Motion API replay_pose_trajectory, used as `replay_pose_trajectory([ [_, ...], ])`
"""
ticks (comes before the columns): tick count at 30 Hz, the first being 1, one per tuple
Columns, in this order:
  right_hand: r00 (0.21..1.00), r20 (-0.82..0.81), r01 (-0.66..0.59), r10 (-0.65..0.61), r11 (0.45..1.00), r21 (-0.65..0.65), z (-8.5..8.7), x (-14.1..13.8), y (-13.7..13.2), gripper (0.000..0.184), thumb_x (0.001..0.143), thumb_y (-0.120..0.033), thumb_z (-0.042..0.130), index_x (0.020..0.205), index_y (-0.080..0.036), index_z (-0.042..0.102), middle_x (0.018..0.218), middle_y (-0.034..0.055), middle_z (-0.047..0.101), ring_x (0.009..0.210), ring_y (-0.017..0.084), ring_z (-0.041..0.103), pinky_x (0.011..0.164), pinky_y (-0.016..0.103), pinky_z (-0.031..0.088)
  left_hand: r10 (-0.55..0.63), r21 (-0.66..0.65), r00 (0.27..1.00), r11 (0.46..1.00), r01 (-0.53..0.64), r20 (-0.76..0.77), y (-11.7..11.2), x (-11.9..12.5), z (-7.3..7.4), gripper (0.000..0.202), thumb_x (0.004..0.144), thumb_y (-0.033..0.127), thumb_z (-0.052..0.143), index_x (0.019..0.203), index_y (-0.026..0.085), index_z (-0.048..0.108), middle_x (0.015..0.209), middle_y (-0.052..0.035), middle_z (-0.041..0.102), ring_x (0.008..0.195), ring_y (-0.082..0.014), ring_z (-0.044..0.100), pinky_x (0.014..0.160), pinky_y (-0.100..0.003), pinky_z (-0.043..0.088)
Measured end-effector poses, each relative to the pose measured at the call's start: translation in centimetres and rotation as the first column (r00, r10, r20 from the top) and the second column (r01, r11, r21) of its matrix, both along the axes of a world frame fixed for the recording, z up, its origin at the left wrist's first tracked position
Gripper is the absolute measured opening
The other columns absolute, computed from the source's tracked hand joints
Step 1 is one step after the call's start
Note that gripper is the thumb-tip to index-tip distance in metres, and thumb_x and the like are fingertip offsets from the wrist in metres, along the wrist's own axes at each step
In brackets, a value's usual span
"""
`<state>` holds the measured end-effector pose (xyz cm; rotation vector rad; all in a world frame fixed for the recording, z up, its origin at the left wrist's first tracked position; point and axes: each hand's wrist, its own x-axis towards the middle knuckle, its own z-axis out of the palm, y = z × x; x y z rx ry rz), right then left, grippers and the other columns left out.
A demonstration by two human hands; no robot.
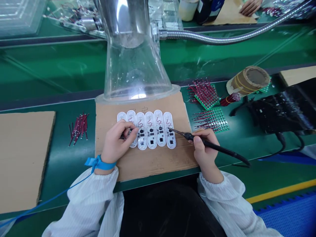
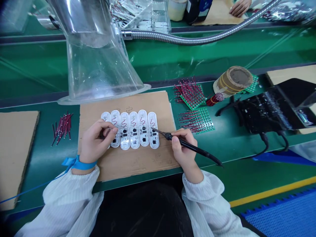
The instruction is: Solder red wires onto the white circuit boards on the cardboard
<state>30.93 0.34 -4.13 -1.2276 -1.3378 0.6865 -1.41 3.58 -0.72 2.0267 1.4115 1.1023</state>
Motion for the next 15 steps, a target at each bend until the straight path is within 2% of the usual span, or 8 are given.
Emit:
replay_pose_trajectory([
  [15, 0.999, 0.034, 0.016, -0.016, 1.0, 0.006, 0.08, -0.05, -0.01, 0.021, 0.105, -0.044, 0.075, 0.097, -0.026, 0.069, 0.082, 0.0013, 0.07, 0.067, 0.02, 0.068, 0.058, 0.034, 0.054, -0.043, 0.017, 0.998, 0.999, 0.044, -0.05, 0.06, 0.38, 0.26, 0.009, 0.103, 0.015, 0.068, 0.098, 0.023, 0.068, 0.072, 0.0059, 0.045, 0.062, -0.013, 0.047, 0.062, -0.027, 0.041],
])
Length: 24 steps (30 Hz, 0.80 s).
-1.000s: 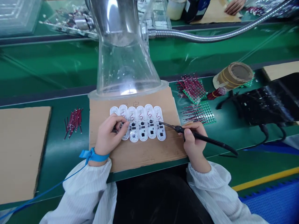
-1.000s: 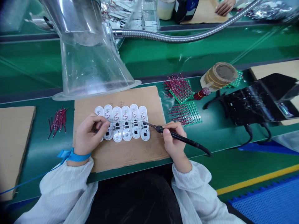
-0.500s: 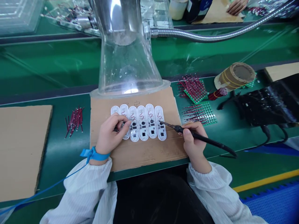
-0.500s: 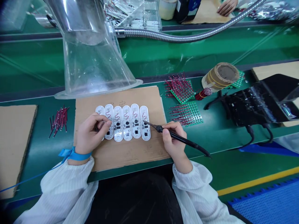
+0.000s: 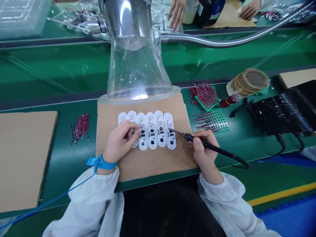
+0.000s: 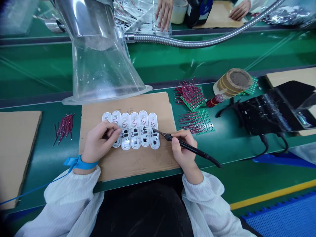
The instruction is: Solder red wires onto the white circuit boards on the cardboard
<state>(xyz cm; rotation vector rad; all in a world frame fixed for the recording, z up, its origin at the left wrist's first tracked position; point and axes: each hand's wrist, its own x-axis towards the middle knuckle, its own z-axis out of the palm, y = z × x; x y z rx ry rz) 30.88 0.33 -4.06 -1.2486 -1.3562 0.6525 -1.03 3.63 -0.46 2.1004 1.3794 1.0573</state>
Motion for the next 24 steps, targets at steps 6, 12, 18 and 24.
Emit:
replay_pose_trajectory([
  [6, 1.0, -0.022, 0.011, -0.01, 0.999, 0.039, 1.2, -0.3, 0.0, 0.023, 0.106, -0.047, 0.072, 0.097, -0.026, 0.069, 0.079, 0.0004, 0.068, 0.063, 0.019, 0.066, 0.056, 0.033, 0.053, 0.04, 0.021, 0.998, 0.999, -0.039, -0.049, 0.7, -1.6, 1.1, 0.007, 0.104, 0.019, 0.07, 0.099, 0.024, 0.069, 0.073, 0.0054, 0.047, 0.062, -0.0135, 0.048, 0.063, -0.029, 0.04],
  [12, 0.992, -0.094, 0.091, -0.081, 0.991, 0.097, 1.6, -1.9, 0.8, 0.023, 0.107, -0.048, 0.071, 0.096, -0.028, 0.067, 0.079, 0.0006, 0.065, 0.062, 0.02, 0.066, 0.054, 0.035, 0.052, 0.025, 0.027, 1.0, 0.999, -0.025, -0.009, 1.8, -2.5, -0.1, 0.006, 0.104, 0.021, 0.069, 0.099, 0.024, 0.068, 0.075, 0.0044, 0.047, 0.068, -0.0161, 0.051, 0.068, -0.031, 0.042],
  [18, 0.999, -0.049, 0.022, -0.019, 0.998, 0.059, 0.7, -2.1, 1.2, 0.026, 0.106, -0.048, 0.071, 0.093, -0.026, 0.066, 0.075, -0.0007, 0.065, 0.061, 0.019, 0.064, 0.055, 0.033, 0.05, 0.03, -0.017, 0.999, 0.999, -0.03, 0.023, 1.7, -2.4, -0.9, 0.007, 0.105, 0.021, 0.068, 0.1, 0.024, 0.067, 0.076, 0.0039, 0.046, 0.07, -0.0167, 0.051, 0.068, -0.032, 0.043],
  [24, 0.999, -0.014, -0.037, 0.037, 0.999, 0.039, 0.3, -1.8, 1.2, 0.019, 0.108, -0.042, 0.071, 0.099, -0.026, 0.067, 0.078, -0.0007, 0.067, 0.065, 0.018, 0.064, 0.061, 0.032, 0.05, -0.005, 0.001, 1.0, 1.0, 0.005, 0.012, 1.8, -2.3, -0.3, 0.011, 0.104, 0.015, 0.069, 0.098, 0.023, 0.066, 0.075, 0.0051, 0.044, 0.069, -0.0151, 0.05, 0.067, -0.031, 0.04],
])
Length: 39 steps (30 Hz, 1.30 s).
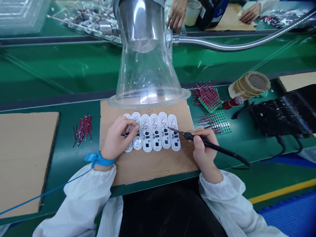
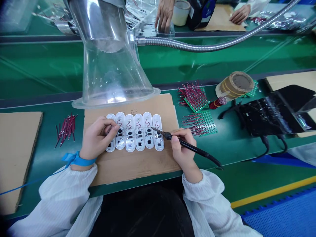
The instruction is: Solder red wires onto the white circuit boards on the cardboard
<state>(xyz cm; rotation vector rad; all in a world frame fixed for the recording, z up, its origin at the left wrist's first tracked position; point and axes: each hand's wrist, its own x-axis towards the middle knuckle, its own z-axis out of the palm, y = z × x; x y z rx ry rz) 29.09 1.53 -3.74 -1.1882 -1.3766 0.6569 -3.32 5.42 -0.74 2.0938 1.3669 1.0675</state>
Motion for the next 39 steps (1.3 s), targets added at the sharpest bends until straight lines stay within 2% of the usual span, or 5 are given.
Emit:
replay_pose_trajectory([
  [11, 0.996, 0.092, -0.018, 0.021, 0.999, -0.034, -0.24, 0.3, -0.18, 0.016, 0.107, -0.041, 0.073, 0.102, -0.026, 0.069, 0.084, 0.0004, 0.069, 0.068, 0.019, 0.066, 0.064, 0.035, 0.053, -0.077, 0.023, 0.996, 0.997, 0.078, -0.035, 0.21, 0.3, 0.35, 0.013, 0.104, 0.013, 0.069, 0.099, 0.023, 0.064, 0.075, 0.0048, 0.044, 0.071, -0.0158, 0.049, 0.066, -0.03, 0.04],
  [19, 0.997, 0.067, 0.031, -0.031, 1.0, -0.004, -0.32, 0.33, -0.39, 0.02, 0.108, -0.044, 0.07, 0.101, -0.026, 0.069, 0.083, 0.0003, 0.068, 0.067, 0.019, 0.067, 0.06, 0.033, 0.053, -0.003, 0.015, 1.0, 1.0, 0.003, 0.004, 0.03, -0.43, 0.08, 0.011, 0.104, 0.013, 0.069, 0.1, 0.023, 0.065, 0.077, 0.0049, 0.045, 0.07, -0.0149, 0.05, 0.067, -0.031, 0.039],
  [30, 0.975, 0.22, -0.033, 0.039, 0.999, -0.029, 0.2, 0.24, -0.36, 0.013, 0.106, -0.04, 0.074, 0.104, -0.027, 0.072, 0.085, 0.0005, 0.074, 0.068, 0.02, 0.072, 0.061, 0.033, 0.055, -0.028, 0.029, 1.0, 0.999, 0.028, 0.006, 0.06, -0.27, -0.02, 0.013, 0.104, 0.012, 0.07, 0.099, 0.024, 0.065, 0.077, 0.0051, 0.044, 0.07, -0.0147, 0.05, 0.066, -0.03, 0.04],
  [36, 0.973, 0.225, -0.032, 0.04, 0.999, -0.042, -0.28, 0.51, -0.45, 0.011, 0.106, -0.038, 0.074, 0.104, -0.028, 0.072, 0.087, 0.0002, 0.074, 0.068, 0.019, 0.072, 0.06, 0.032, 0.056, -0.085, 0.029, 0.996, 0.996, 0.085, -0.01, 0.26, 0.13, 0.19, 0.014, 0.105, 0.012, 0.068, 0.098, 0.024, 0.064, 0.075, 0.0051, 0.043, 0.069, -0.0155, 0.049, 0.065, -0.03, 0.04],
  [39, 0.973, 0.227, -0.042, 0.048, 0.999, -0.031, -0.47, 0.66, -0.4, 0.009, 0.105, -0.036, 0.076, 0.104, -0.028, 0.073, 0.088, 0.0002, 0.074, 0.068, 0.019, 0.072, 0.06, 0.032, 0.056, -0.062, 0.035, 0.998, 0.998, 0.061, 0.007, 0.22, -0.02, 0.13, 0.013, 0.104, 0.013, 0.069, 0.099, 0.024, 0.064, 0.076, 0.0047, 0.045, 0.071, -0.0157, 0.05, 0.067, -0.031, 0.04],
])
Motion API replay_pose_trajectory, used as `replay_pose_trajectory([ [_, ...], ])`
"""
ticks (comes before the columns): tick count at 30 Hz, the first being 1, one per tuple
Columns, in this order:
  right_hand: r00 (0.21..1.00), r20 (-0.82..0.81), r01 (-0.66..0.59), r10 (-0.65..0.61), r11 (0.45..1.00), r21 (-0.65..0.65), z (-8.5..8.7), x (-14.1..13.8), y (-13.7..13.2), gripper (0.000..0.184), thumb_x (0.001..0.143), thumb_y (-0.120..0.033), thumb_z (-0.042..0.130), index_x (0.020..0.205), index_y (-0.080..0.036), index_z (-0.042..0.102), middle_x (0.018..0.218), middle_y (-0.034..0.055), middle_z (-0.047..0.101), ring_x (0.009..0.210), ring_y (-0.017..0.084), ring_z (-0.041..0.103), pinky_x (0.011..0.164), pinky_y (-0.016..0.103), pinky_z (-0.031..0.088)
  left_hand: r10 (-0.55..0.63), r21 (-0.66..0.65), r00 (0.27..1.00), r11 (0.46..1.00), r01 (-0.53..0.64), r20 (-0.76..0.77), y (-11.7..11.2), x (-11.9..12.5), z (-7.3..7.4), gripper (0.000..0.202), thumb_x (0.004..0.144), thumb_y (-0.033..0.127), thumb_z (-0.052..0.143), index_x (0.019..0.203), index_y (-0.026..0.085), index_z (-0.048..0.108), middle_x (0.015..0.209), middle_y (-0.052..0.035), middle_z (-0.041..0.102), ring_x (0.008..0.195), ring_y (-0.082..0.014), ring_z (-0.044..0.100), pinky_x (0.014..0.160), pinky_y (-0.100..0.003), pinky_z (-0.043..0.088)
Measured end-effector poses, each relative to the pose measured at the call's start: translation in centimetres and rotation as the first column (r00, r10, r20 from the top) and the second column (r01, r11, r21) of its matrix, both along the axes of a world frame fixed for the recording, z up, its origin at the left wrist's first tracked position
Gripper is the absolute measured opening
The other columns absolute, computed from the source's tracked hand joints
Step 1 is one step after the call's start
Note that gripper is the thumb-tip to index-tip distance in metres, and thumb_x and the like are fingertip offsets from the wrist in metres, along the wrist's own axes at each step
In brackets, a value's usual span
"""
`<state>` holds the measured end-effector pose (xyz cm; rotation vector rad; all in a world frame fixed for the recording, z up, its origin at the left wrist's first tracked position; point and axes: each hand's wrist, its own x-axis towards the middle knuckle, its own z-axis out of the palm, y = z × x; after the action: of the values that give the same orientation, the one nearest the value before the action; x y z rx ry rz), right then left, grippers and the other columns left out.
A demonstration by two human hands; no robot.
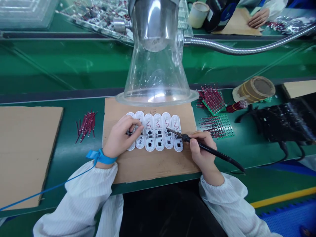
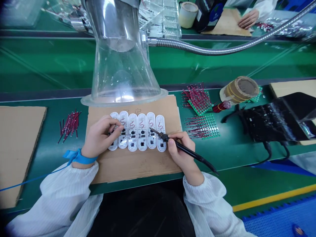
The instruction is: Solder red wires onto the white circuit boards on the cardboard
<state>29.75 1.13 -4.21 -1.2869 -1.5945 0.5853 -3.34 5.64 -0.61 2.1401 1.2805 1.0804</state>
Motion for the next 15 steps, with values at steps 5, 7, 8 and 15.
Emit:
replay_pose_trajectory([
  [5, 0.995, -0.099, 0.017, -0.011, 0.998, 0.062, 0.7, -0.6, 0.0, 0.01, 0.106, -0.036, 0.073, 0.103, -0.026, 0.072, 0.087, 0.0006, 0.072, 0.07, 0.019, 0.071, 0.063, 0.033, 0.056, 0.145, -0.017, 0.985, 0.989, -0.144, 0.097, -0.1, -0.9, -0.4, 0.011, 0.103, 0.015, 0.07, 0.099, 0.024, 0.065, 0.08, 0.0039, 0.046, 0.072, -0.0156, 0.05, 0.069, -0.032, 0.04],
  [7, 0.985, -0.166, 0.053, -0.038, 0.994, 0.091, 1.1, -1.3, -0.2, 0.013, 0.107, -0.038, 0.071, 0.102, -0.026, 0.071, 0.086, 0.0006, 0.07, 0.069, 0.019, 0.069, 0.061, 0.033, 0.055, 0.153, -0.025, 0.982, 0.988, -0.151, 0.111, 0.0, -1.1, -0.4, 0.01, 0.102, 0.016, 0.07, 0.098, 0.024, 0.065, 0.08, 0.0038, 0.046, 0.072, -0.0157, 0.05, 0.069, -0.032, 0.04],
  [8, 0.982, -0.18, 0.068, -0.05, 0.993, 0.095, 1.2, -1.6, -0.3, 0.014, 0.107, -0.039, 0.071, 0.102, -0.026, 0.07, 0.084, 0.0005, 0.07, 0.067, 0.019, 0.069, 0.059, 0.033, 0.055, 0.144, -0.032, 0.984, 0.989, -0.141, 0.106, 0.0, -1.2, -0.4, 0.01, 0.102, 0.017, 0.07, 0.098, 0.024, 0.065, 0.079, 0.0036, 0.046, 0.071, -0.0159, 0.05, 0.068, -0.032, 0.039],
  [15, 0.996, -0.071, 0.051, -0.052, 0.999, -0.015, 0.6, -3.1, -0.4, 0.02, 0.107, -0.046, 0.069, 0.101, -0.028, 0.071, 0.082, 0.0012, 0.073, 0.062, 0.02, 0.07, 0.054, 0.035, 0.054, 0.112, -0.071, 0.993, 0.992, -0.109, 0.047, 0.0, -0.8, -0.1, 0.009, 0.103, 0.02, 0.067, 0.096, 0.024, 0.064, 0.078, 0.0029, 0.046, 0.07, -0.0171, 0.05, 0.065, -0.034, 0.039],
])
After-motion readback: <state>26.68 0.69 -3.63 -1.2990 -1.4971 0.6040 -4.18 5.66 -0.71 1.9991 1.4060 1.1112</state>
